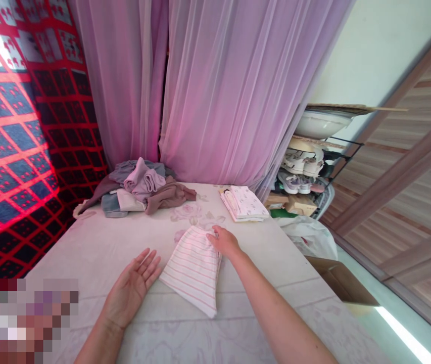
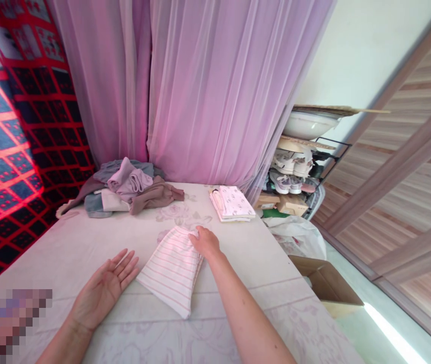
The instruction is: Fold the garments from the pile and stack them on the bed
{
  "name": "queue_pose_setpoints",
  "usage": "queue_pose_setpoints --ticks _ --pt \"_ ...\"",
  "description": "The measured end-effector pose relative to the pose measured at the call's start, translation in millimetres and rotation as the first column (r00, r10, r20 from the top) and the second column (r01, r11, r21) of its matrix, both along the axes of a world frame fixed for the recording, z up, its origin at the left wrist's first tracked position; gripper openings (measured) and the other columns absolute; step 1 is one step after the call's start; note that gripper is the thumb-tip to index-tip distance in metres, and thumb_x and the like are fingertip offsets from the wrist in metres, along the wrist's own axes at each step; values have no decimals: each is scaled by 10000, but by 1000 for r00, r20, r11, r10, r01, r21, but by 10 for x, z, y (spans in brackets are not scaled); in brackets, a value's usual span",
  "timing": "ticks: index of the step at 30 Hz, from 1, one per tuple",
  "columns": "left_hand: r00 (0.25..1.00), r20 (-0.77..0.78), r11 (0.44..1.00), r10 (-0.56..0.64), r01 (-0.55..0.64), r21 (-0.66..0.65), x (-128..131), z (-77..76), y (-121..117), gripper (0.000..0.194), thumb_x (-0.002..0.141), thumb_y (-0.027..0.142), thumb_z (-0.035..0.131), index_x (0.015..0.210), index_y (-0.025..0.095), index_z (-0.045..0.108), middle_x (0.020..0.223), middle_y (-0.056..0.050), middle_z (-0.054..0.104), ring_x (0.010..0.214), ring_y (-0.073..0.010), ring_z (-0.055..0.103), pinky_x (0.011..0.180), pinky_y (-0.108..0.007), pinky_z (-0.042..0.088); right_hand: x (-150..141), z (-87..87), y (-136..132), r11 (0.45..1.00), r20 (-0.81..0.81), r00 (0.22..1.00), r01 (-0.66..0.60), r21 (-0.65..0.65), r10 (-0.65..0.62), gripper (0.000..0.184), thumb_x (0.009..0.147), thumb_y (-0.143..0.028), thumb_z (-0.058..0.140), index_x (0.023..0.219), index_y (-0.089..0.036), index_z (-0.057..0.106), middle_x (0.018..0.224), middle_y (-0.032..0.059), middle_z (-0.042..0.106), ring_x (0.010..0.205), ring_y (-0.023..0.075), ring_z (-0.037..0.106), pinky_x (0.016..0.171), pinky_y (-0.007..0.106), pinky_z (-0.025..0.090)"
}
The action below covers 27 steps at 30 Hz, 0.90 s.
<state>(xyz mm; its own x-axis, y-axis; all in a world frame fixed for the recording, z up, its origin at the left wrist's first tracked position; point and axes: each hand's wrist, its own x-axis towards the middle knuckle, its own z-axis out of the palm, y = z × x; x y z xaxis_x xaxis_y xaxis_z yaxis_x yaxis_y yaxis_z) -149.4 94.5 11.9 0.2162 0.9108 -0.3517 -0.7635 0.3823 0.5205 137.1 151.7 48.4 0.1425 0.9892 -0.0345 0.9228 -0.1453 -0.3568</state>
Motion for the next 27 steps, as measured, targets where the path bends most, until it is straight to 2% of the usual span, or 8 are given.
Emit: queue_pose_setpoints --ticks 3,6,9,11,15,19,23,27 --pt "1000 4 1000 3 -3 -7 1 4 5 322 906 308 442 1121 193 652 1303 -89 598 1260 -243 496 1113 -462 325 26 -9 175 992 -19 1000 -24 -122 22 507 761 -516 599 1172 -219 627 1166 80 649 1037 224 600 837 291 430" --pt "1000 4 1000 5 -5 -9 1 2 12 314 905 296 445 1125 197 646 1307 -83 595 1256 -241 500 1110 -463 328 34 25 274 984 -37 999 -33 -177 27 401 684 -525 662 944 -223 710 974 51 702 911 227 634 743 281 441" --pt "1000 4 1000 -4 4 11 -5 -12 16 328 893 305 466 1160 203 627 1311 -84 591 1258 -243 497 1096 -458 352 39 88 303 976 -78 996 -47 -212 31 255 636 -440 712 745 -210 707 745 13 686 723 193 631 636 258 425" --pt "1000 -3 999 -16 16 39 -11 -21 10 357 882 316 487 1199 204 605 1317 -89 586 1260 -244 494 1084 -443 372 9 152 263 982 -99 995 -38 -184 20 213 624 -357 719 779 -211 695 767 -5 682 716 168 616 624 237 413" --pt "991 -58 989 -118 123 85 -3 -21 -34 407 862 331 537 1241 189 579 1342 -105 562 1236 -250 517 1052 -386 412 -234 308 -27 999 -207 978 0 37 8 255 666 -267 655 917 -220 644 869 -19 678 776 141 596 661 215 409" --pt "955 -111 954 -275 285 87 47 -3 -101 420 846 367 584 1227 189 589 1320 -120 575 1172 -263 570 977 -367 469 -702 370 -522 965 -391 900 -101 241 192 278 690 -224 611 966 -254 615 873 -36 688 778 138 615 717 227 434" --pt "945 -193 956 -266 283 70 114 79 -187 338 830 389 618 1103 191 646 1128 -102 686 1043 -249 644 855 -331 526 -1125 299 -934 929 -454 813 -283 239 365 384 710 -232 626 1088 -286 586 1023 -22 697 908 155 643 800 245 457" --pt "924 -337 972 -179 219 86 168 274 -328 354 770 387 695 1047 169 662 984 -91 727 963 -265 669 715 -292 544 -1287 230 -1108 877 -537 696 -412 247 478 392 756 -270 611 1147 -266 584 1078 7 698 979 166 645 847 263 471"
